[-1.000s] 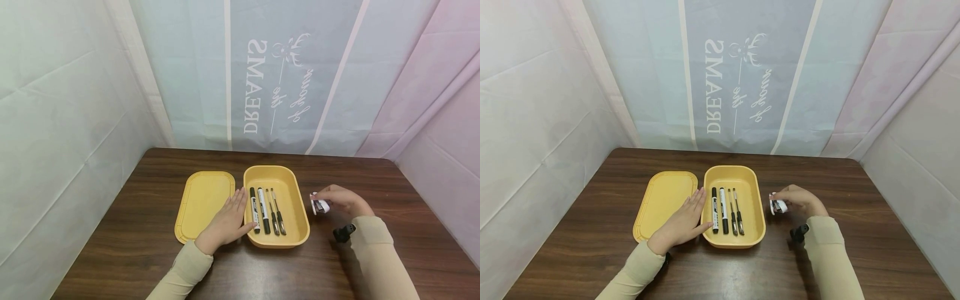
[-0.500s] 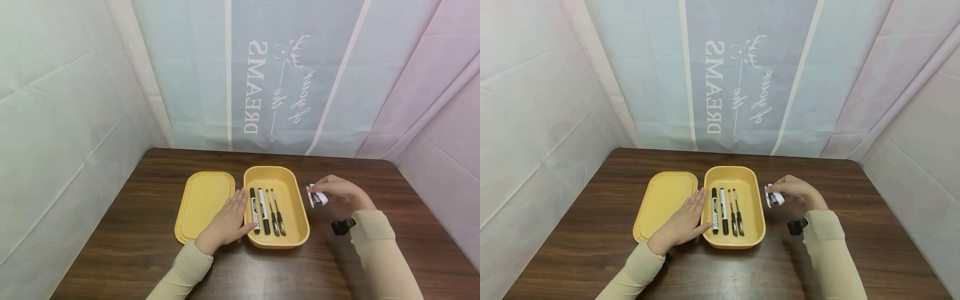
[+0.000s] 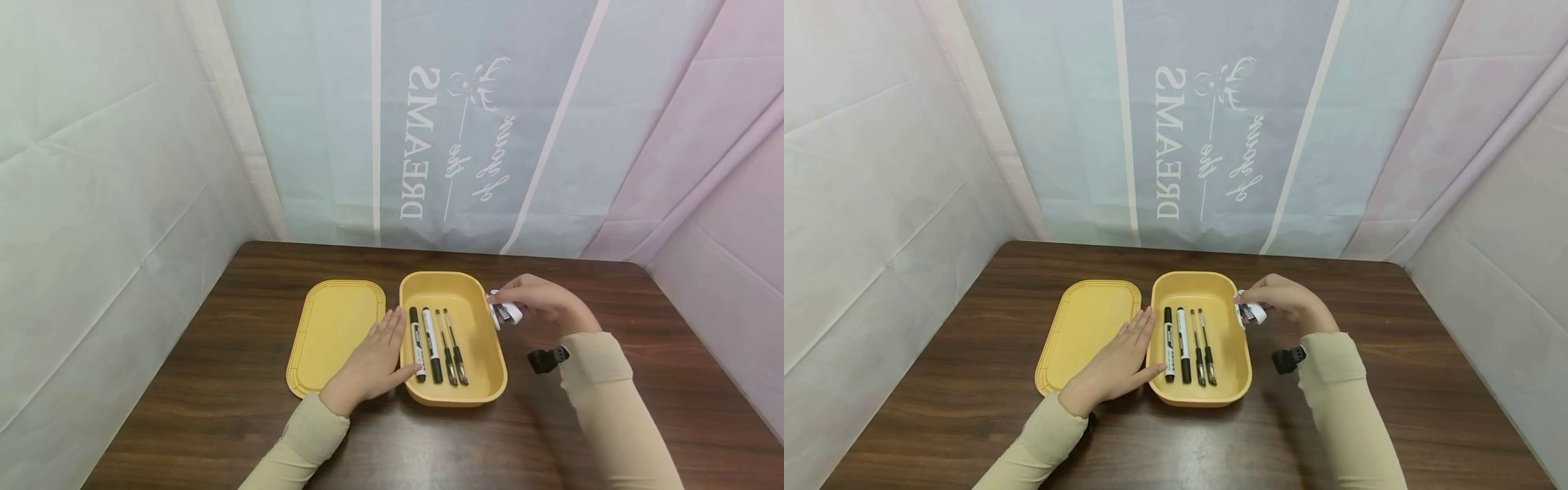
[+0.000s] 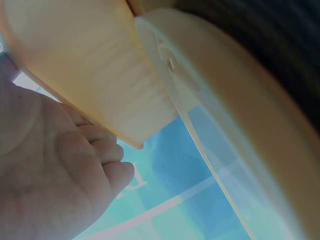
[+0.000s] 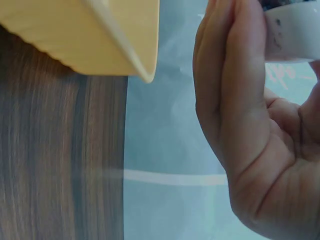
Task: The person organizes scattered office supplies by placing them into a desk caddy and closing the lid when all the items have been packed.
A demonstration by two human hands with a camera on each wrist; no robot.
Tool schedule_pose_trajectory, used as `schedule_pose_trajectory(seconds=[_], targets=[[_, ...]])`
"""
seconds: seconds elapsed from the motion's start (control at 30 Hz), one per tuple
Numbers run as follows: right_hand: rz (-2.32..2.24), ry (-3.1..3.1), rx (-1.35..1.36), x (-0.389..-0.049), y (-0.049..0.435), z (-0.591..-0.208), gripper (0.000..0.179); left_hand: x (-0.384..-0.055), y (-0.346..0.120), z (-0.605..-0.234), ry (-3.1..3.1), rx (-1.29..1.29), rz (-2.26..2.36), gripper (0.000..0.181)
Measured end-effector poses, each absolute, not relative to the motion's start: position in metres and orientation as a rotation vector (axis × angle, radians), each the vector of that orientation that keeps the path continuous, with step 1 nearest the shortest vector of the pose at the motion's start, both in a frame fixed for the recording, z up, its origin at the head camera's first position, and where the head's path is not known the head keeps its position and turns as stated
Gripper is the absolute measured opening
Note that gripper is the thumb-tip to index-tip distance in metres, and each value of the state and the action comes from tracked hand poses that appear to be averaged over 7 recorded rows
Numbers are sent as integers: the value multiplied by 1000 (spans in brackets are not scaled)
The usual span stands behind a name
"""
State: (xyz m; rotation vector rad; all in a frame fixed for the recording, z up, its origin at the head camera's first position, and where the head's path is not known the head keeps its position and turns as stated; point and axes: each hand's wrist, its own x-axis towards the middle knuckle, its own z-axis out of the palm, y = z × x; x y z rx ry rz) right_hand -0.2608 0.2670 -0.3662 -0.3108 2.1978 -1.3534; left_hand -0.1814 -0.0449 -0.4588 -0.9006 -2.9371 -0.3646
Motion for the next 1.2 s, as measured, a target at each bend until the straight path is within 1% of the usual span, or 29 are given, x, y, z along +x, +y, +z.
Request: schedule_pose_trajectory(seconds=[0.13, 0.3, 0.57, 0.67, 0.77, 0.9, 0.97, 1.07, 1.2], targets=[[-1355, 2188, -350, -260, 260, -364, 27, -181, -44, -461, -2937, -899, -347, 85], [-1356, 2184, -382, -260, 252, -362, 26, -181, -44, -462, -2925, -902, -346, 85], [-1198, 2411, -377, -253, 227, -359, 25, -179, -44, -463, -2931, -902, -351, 86], [-1007, 2591, -372, -250, 212, -358, 27, -180, -44, -463, -2923, -896, -360, 85], [-828, 2720, -382, -248, 198, -356, 35, -180, -44, -464, -2920, -896, -372, 85], [-753, 2760, -373, -247, 182, -355, 43, -181, -44, -464, -2924, -900, -382, 85], [-723, 2772, -371, -247, 176, -356, 43, -181, -44, -464, -2926, -903, -379, 85], [-666, 2804, -332, -246, 170, -359, 40, -181, -44, -464, -2928, -902, -372, 85], [-577, 2866, -290, -246, 165, -364, 30, -181, -44, -464, -2927, -905, -360, 85]])
